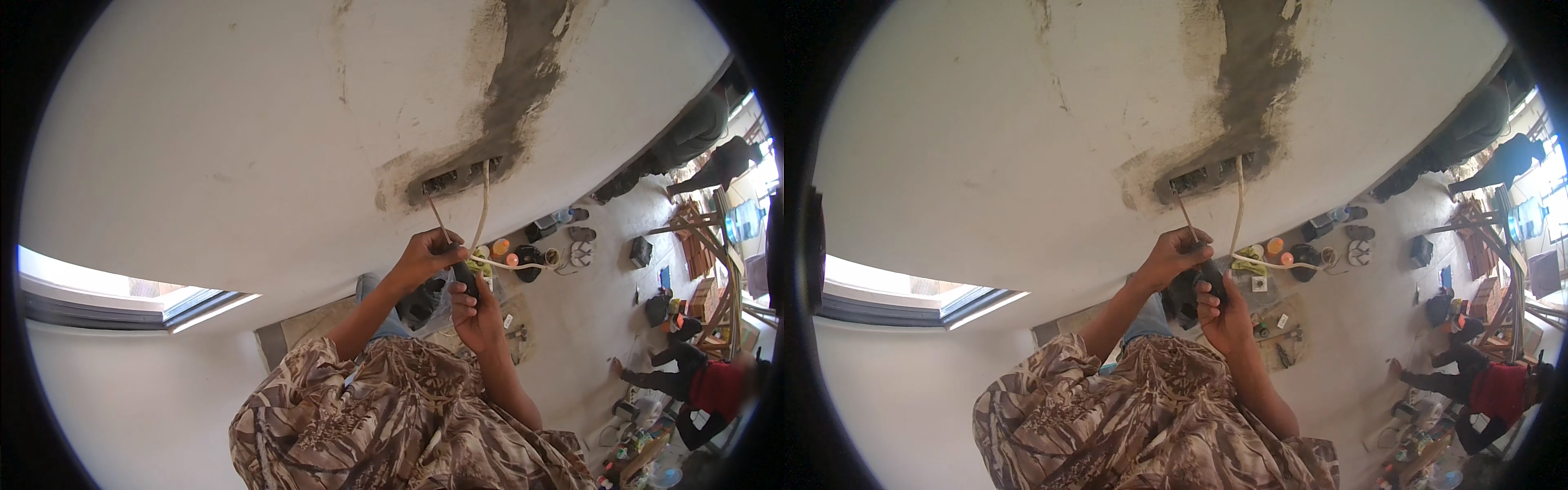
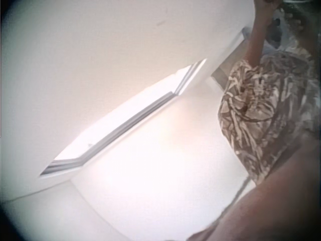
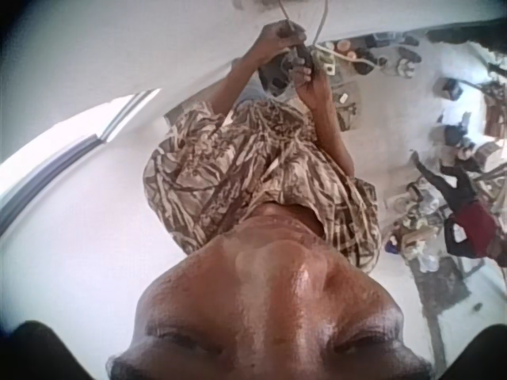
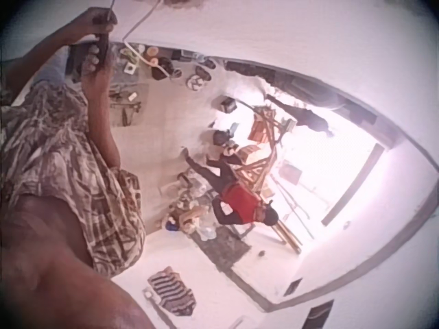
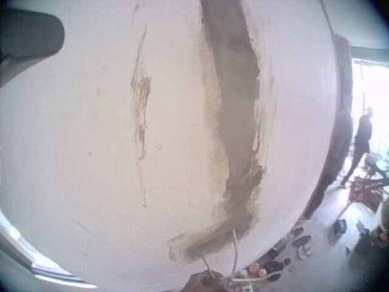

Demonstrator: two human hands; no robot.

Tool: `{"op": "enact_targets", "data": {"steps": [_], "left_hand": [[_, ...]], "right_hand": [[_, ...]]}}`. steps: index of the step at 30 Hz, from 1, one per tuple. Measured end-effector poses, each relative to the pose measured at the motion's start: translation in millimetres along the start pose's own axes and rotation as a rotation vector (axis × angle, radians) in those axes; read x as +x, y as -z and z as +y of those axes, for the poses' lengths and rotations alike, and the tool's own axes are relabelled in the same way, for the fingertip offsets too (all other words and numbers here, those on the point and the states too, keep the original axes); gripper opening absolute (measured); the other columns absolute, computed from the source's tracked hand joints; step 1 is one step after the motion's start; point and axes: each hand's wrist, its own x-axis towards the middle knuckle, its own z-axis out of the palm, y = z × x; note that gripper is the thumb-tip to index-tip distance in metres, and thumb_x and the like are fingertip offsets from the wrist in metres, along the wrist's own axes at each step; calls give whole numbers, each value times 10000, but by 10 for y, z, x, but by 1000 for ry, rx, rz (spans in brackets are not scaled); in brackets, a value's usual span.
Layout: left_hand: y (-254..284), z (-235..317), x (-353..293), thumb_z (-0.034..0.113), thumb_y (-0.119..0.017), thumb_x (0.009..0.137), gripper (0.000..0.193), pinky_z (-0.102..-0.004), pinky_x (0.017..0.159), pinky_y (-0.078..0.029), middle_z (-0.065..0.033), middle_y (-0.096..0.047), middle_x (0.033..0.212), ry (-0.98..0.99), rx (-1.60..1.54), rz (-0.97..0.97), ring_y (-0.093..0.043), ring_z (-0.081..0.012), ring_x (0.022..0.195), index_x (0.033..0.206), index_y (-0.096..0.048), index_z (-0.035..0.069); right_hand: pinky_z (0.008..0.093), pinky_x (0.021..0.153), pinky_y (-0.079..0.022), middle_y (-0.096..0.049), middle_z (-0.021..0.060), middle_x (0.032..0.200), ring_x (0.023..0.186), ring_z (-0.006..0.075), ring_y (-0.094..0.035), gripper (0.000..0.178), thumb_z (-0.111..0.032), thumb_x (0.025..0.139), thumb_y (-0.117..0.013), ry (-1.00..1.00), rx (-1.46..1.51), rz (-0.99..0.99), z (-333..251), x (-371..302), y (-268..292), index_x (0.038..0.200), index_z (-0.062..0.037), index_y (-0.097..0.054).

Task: The person is wiring a wall socket using a screwdriver and wire cutters.

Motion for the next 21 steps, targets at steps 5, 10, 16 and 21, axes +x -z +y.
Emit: {"op": "enact_targets", "data": {"steps": [5, 10, 16, 21], "left_hand": [[0, -47, -12, 207, -741, 877, 321, -229, 704, -499, -22, -665, 863, 30, -201, 2, -599, -80, 789, 1096, -640, -5], [1, -24, -30, 213, -712, 901, 342, -242, 741, -490, -20, -653, 930, -1, -82, 16, -585, -81, 820, 1147, -633, -11], [25, -74, -65, 228, -684, 924, 361, -247, 765, -483, -17, -651, 979, -28, -91, -6, -578, -83, 859, 1195, -622, -3], [-49, -62, -79, 218, -673, 932, 351, -249, 773, -491, -36, -664, 1001, -27, -179, -22, -601, -95, 904, 1205, -619, 6]], "right_hand": [[258, 624, -489, -566, 128, 978, 878, 171, -614, 357, -227, 1029, -461, 249, -389, 85, 14, 34, -126, 1327, -40, -405], [249, 625, -488, -568, 124, 972, 881, 174, -611, 348, -204, 1027, -454, 205, -348, 116, -68, -21, -226, 1327, -35, -405], [269, 643, -493, -575, 121, 970, 873, 187, -612, 338, -177, 1023, -461, -11, 10, 44, -65, -53, -52, 1331, -46, -415], [290, 660, -499, -583, 118, 969, 863, 198, -613, 333, -155, 1019, -469, 121, -71, 57, 6, -44, -136, 1335, -57, -425]]}}
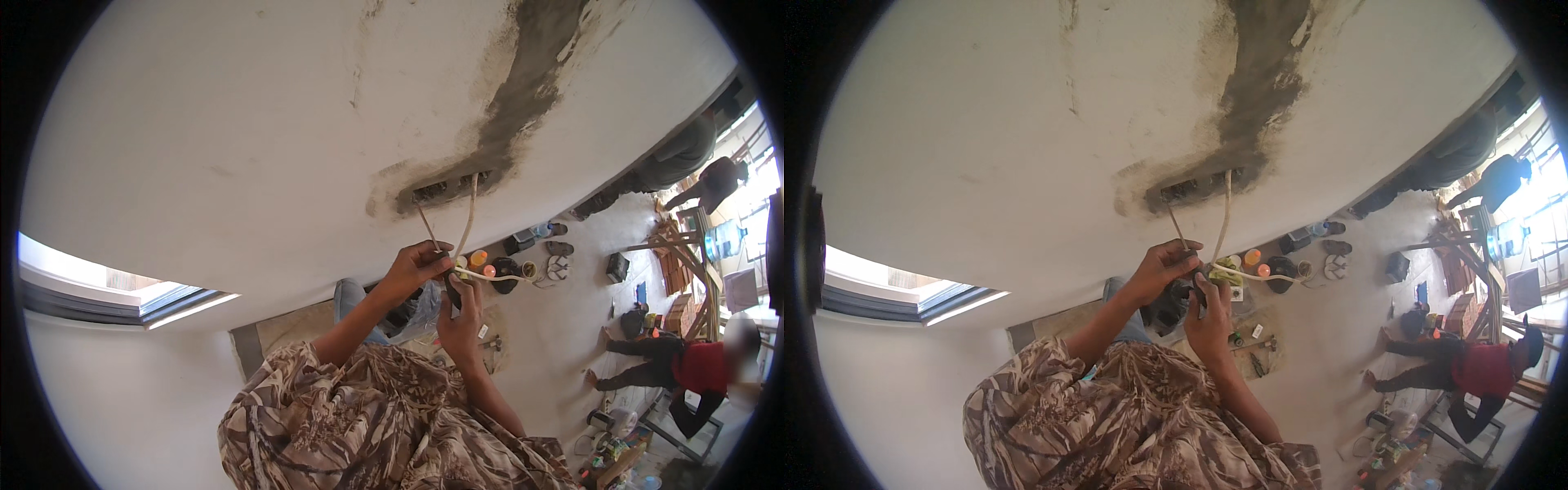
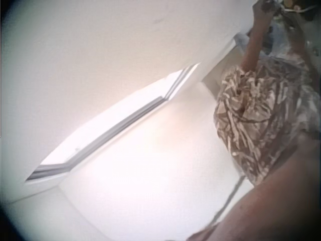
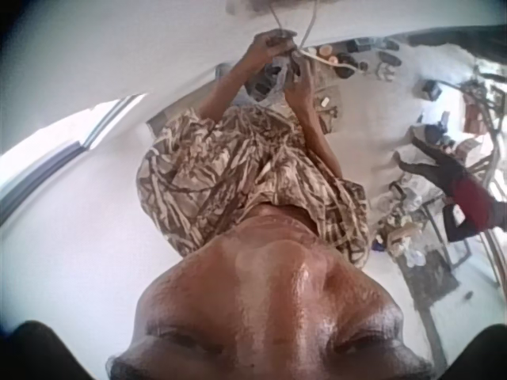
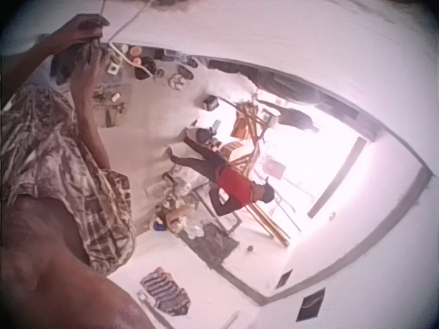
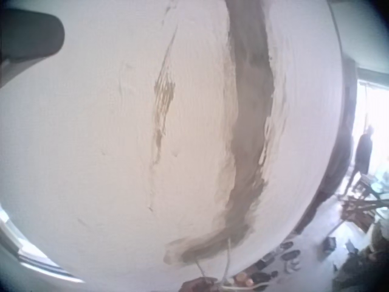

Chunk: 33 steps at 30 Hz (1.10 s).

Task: The person is wiring a wall socket using a screwdriver and wire cutters.

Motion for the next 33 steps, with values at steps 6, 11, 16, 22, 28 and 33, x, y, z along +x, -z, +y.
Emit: {"op": "enact_targets", "data": {"steps": [6, 11, 16, 22, 28, 33], "left_hand": [[58, -7, 23, 212, -680, 924, 361, -247, 774, -501, -43, -686, 967, 0, 73, 15, -625, -98, 923, 1215, -610, 9], [28, -9, 39, 209, -694, 912, 343, -239, 747, -496, -19, -685, 890, 17, -21, 24, -615, -82, 830, 1183, -631, 9], [35, 36, 55, 235, -697, 909, 354, -233, 735, -493, -17, -676, 896, 35, 67, 13, -586, -73, 790, 1167, -636, 0], [135, 6, 39, 263, -697, 912, 350, -233, 719, -494, -23, -670, 940, 37, -14, 43, -586, -77, 799, 1135, -650, -3], [88, 39, 68, 226, -703, 908, 302, -244, 695, -497, -38, -668, 908, 12, 148, -22, -591, -79, 772, 1087, -660, -13], [71, -138, 160, 152, -694, 902, 308, -248, 713, -499, -58, -670, 932, -57, 183, -50, -604, -94, 800, 1152, -622, -13]], "right_hand": [[310, 674, -503, -588, 113, 965, 834, 207, -608, 325, -129, 1014, -477, 21, -5, -11, 51, 0, -13, 1330, -67, -438], [302, 657, -496, -579, 106, 948, 731, 196, -576, 290, -109, 1006, -474, 234, -458, 12, 115, 98, 102, 1291, -61, -453], [296, 640, -487, -568, 90, 885, 706, 173, -574, 308, -151, 997, -506, 633, -957, 101, 187, 104, 71, 1277, -34, -449], [314, 684, -496, -549, 99, 950, 766, 196, -586, 266, -123, 993, -489, -21, -98, 21, 196, 31, 130, 1242, -30, -471], [290, 600, -470, -572, 105, 830, 659, 175, -561, 256, -190, 1019, -455, 1040, -1311, 130, 319, 178, 47, 1227, -42, -477], [345, 618, -480, -598, 87, 818, 694, 155, -571, 229, -181, 1018, -455, 140, -521, 245, 319, 83, 214, 1153, -39, -573]]}}
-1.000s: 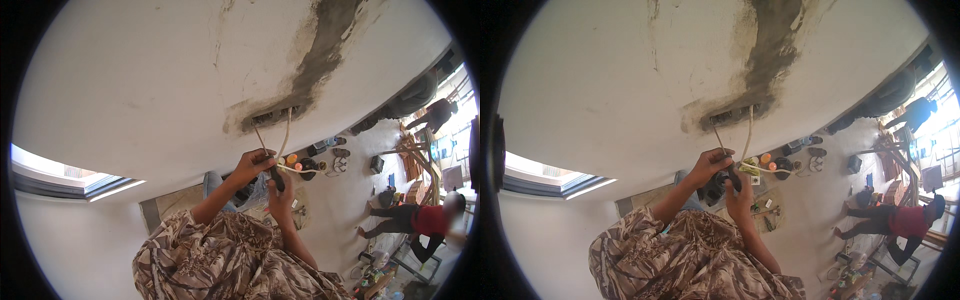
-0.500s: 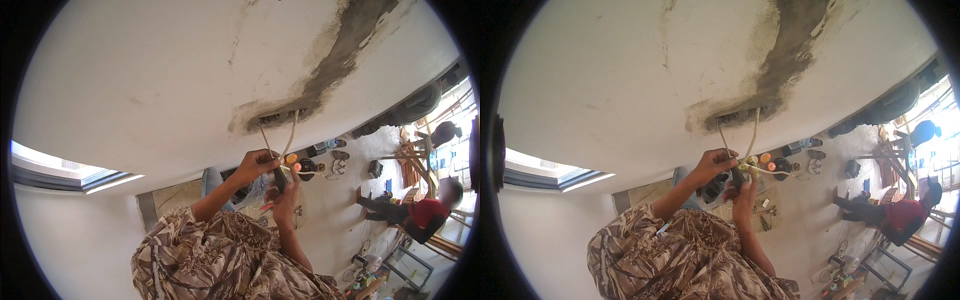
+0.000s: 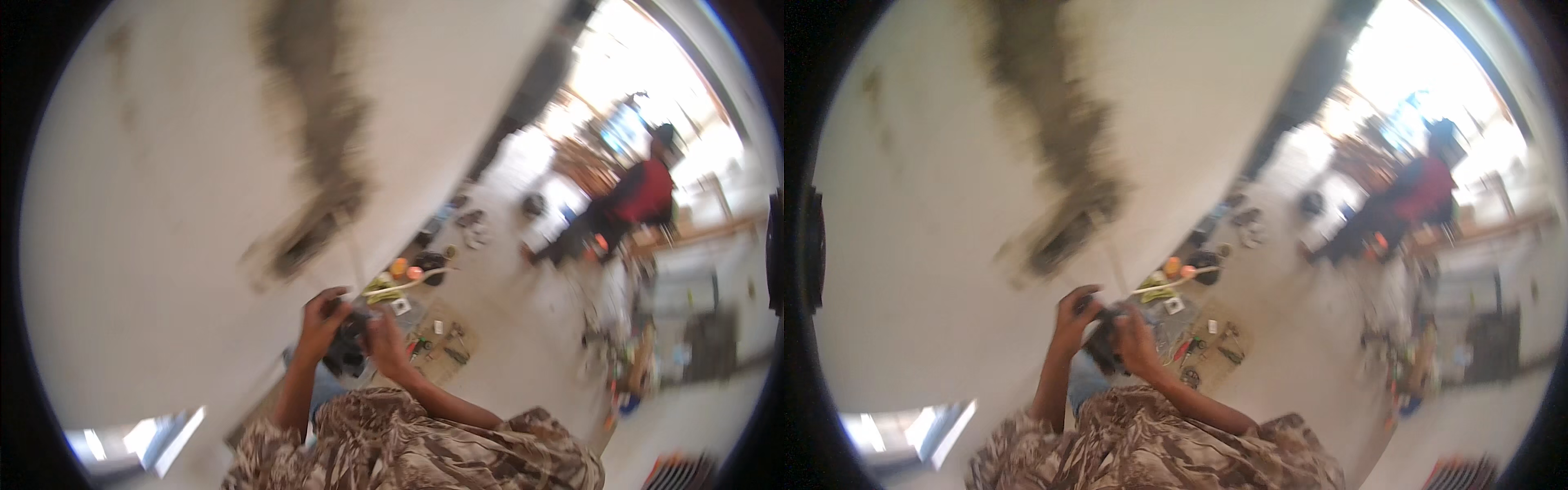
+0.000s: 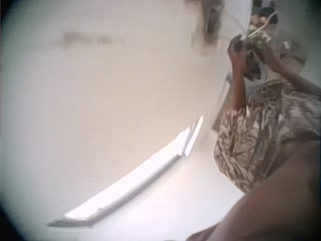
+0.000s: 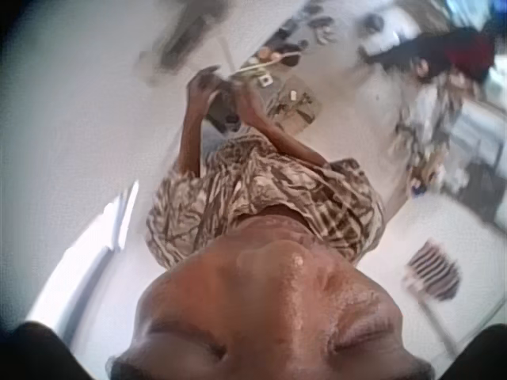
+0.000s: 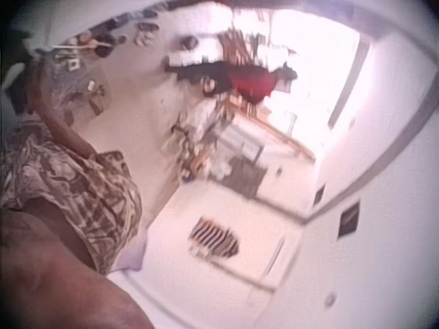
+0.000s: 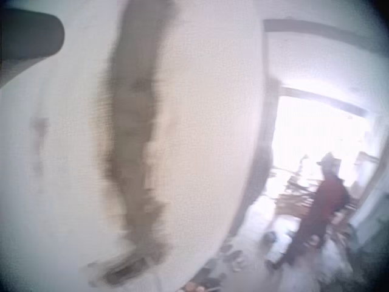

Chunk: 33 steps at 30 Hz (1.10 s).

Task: The person is wiring a wall socket using a screwdriver and wire cutters.

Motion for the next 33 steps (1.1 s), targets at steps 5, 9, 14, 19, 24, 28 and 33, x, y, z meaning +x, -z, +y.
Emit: {"op": "enact_targets", "data": {"steps": [5, 9, 14, 19, 24, 28, 33], "left_hand": [[-15, 243, -73, 183, -689, 912, 452, -286, 829, -533, -61, -615, 952, 77, -171, -79, -615, -145, 891, 1287, -513, 1], [121, 94, 4, 165, -708, 892, 443, -291, 822, -541, -72, -610, 981, 117, -72, -99, -618, -149, 904, 1254, -523, -11], [-186, 374, -105, 126, -717, 878, 381, -274, 814, -534, -80, -615, 983, 86, -312, -77, -621, -146, 903, 1185, -534, -7], [85, 172, -59, 127, -716, 882, 415, -257, 815, -515, -84, -623, 998, 156, -227, -106, -617, -151, 920, 1214, -503, 1], [-45, 251, -68, 150, -720, 885, 452, -254, 808, -509, -69, -625, 998, 94, -243, -8, -616, -154, 903, 1253, -500, 9], [-297, 421, -65, 189, -723, 888, 429, -259, 803, -514, -69, -630, 1008, 110, -381, -76, -617, -148, 903, 1227, -533, 8], [275, 41, 47, 186, -700, 901, 434, -276, 858, -527, -93, -632, 1078, 141, -118, -122, -623, -144, 965, 1247, -529, -13]], "right_hand": [[356, 812, -479, -525, 186, 1016, 929, 290, -568, 326, -169, 936, -605, 741, -471, 42, -149, 5, -39, 1241, -63, -561], [394, 763, -486, -494, 198, 1050, 952, 317, -566, 354, -109, 923, -602, 586, -277, 102, -379, -123, -11, 1269, -64, -541], [398, 785, -484, -506, 193, 1071, 988, 311, -555, 404, -127, 922, -620, 275, -336, -78, -233, -90, 36, 1305, -55, -511], [399, 804, -484, -527, 199, 1097, 989, 315, -568, 448, -137, 921, -626, 767, -444, 49, -118, -77, -71, 1333, -45, -475], [391, 798, -480, -531, 190, 1089, 967, 331, -576, 474, -88, 884, -645, 217, -145, -108, -389, -109, 76, 1329, -76, -481], [383, 767, -481, -532, 186, 1061, 948, 323, -587, 417, -59, 885, -632, 557, -422, -14, -204, -85, 58, 1286, -71, -515], [405, 718, -482, -535, 190, 970, 823, 349, -580, 349, -82, 894, -632, 564, -215, 63, -294, -96, -17, 1230, -62, -540]]}}
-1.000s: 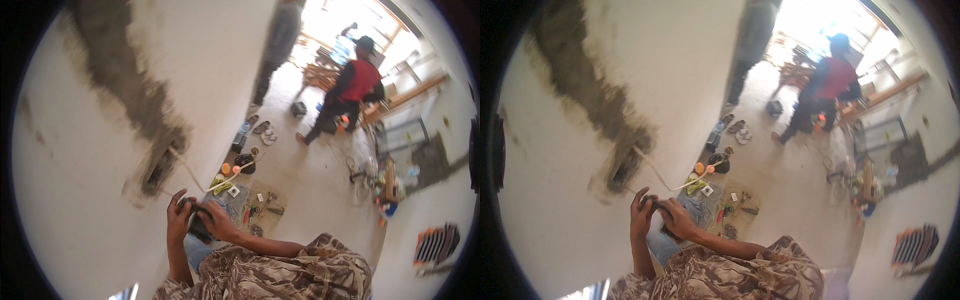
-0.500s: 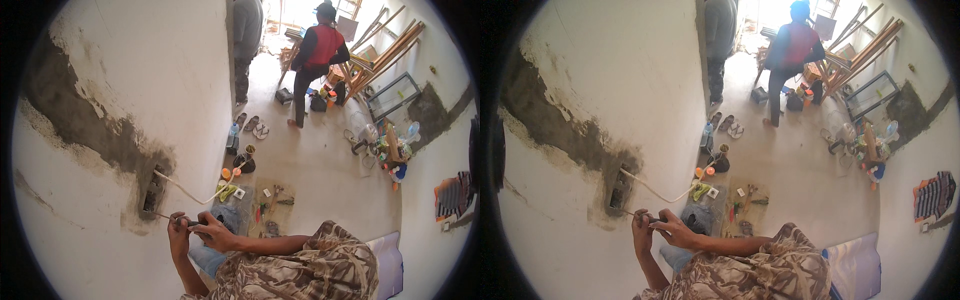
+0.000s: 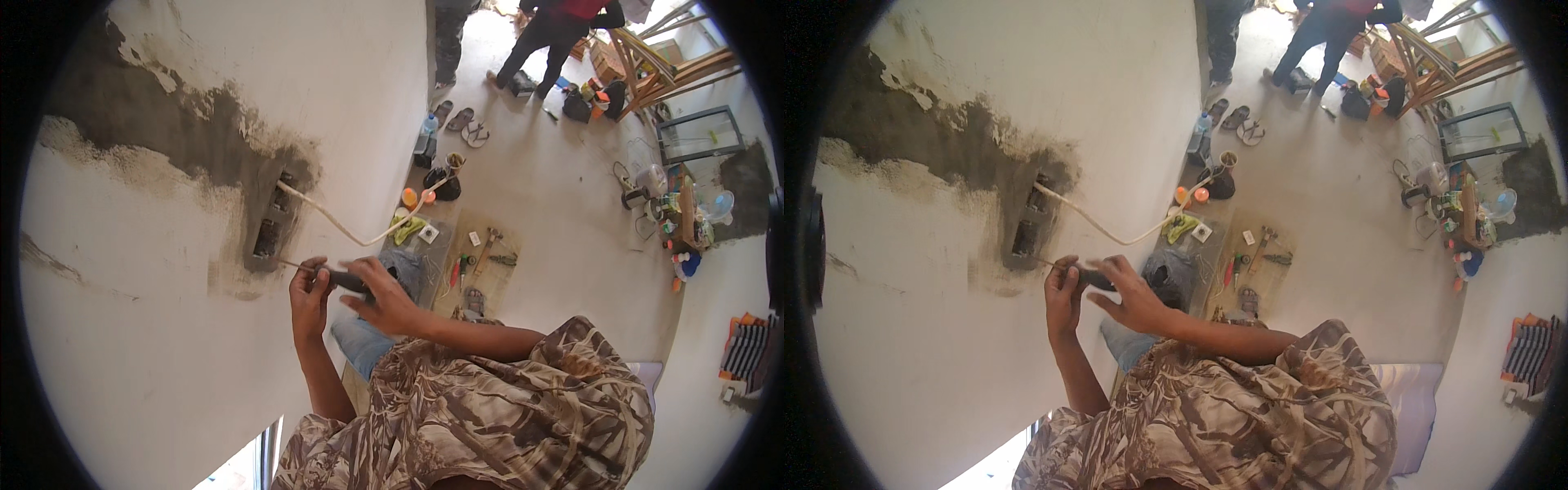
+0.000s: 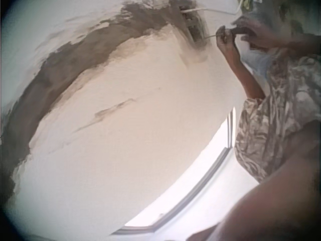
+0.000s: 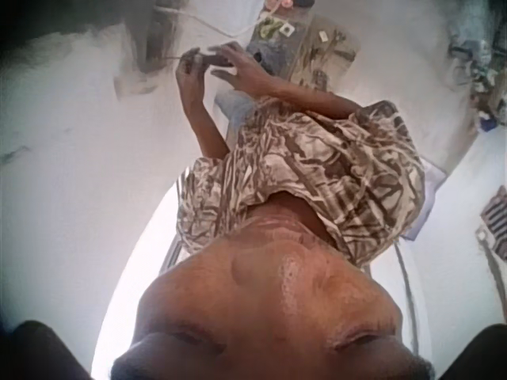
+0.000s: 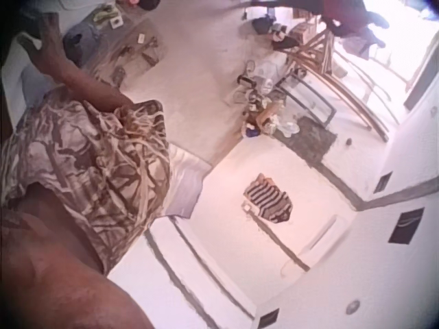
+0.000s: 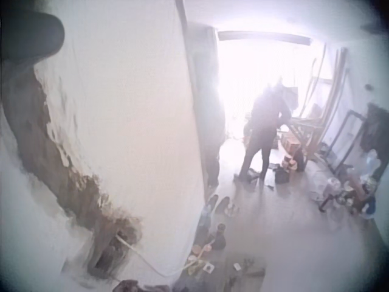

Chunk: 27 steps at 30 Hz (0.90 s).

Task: The person is wiring a wall socket using a screwdriver and wire cutters.

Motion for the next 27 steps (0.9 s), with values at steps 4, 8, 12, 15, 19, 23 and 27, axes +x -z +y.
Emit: {"op": "enact_targets", "data": {"steps": [4, 8, 12, 15, 19, 23, 27], "left_hand": [[-329, 128, -86, 172, -700, 894, 483, -291, 875, -529, -101, -620, 1116, -52, -78, 16, -623, -151, 959, 1288, -488, -12], [-267, 132, -96, 170, -686, 901, 463, -307, 854, -535, -99, -619, 1104, 34, -34, 18, -623, -160, 952, 1292, -493, 14], [-176, 150, -35, 156, -701, 892, 456, -331, 890, -522, -115, -643, 1066, -11, 38, 16, -621, -186, 995, 1282, -506, 23], [-250, 159, -17, 124, -694, 883, 511, -347, 937, -495, -110, -618, 1140, -25, -180, -56, -584, -195, 1084, 1330, -462, 36], [-204, 191, -73, 84, -682, 879, 500, -345, 963, -470, -126, -607, 1181, 69, -220, -95, -582, -204, 1104, 1323, -458, 41], [-66, 101, -24, 77, -656, 895, 481, -355, 965, -473, -122, -586, 1197, 117, -34, -127, -574, -204, 1115, 1323, -436, 59], [-293, 203, -101, 120, -659, 909, 434, -352, 931, -491, -96, -615, 1106, 34, -185, -50, -588, -190, 1073, 1289, -458, 61]], "right_hand": [[417, 727, -478, -552, 187, 1002, 831, 346, -592, 315, -128, 927, -610, -351, 96, -138, 5, 32, 130, 1225, -50, -549], [417, 744, -475, -555, 187, 1048, 855, 338, -598, 349, -118, 911, -626, 96, -148, -52, 188, -45, -16, 1246, -58, -548], [395, 756, -473, -583, 196, 983, 851, 312, -609, 366, -107, 919, -592, -7, -64, 21, 28, 12, 46, 1270, -39, -516], [374, 750, -475, -603, 212, 942, 859, 296, -619, 388, -105, 929, -563, -385, 107, -168, 26, 13, 159, 1299, -21, -484], [373, 698, -484, -615, 176, 822, 749, 287, -630, 378, -161, 965, -526, 152, -186, -114, 146, 45, 47, 1316, -27, -486], [378, 706, -492, -604, 181, 874, 771, 313, -628, 325, -123, 943, -557, 315, -241, -20, 41, 77, 32, 1257, -41, -560], [377, 772, -490, -539, 199, 1092, 963, 343, -596, 358, -27, 857, -634, -563, 217, -159, -16, 53, 182, 1212, -72, -612]]}}
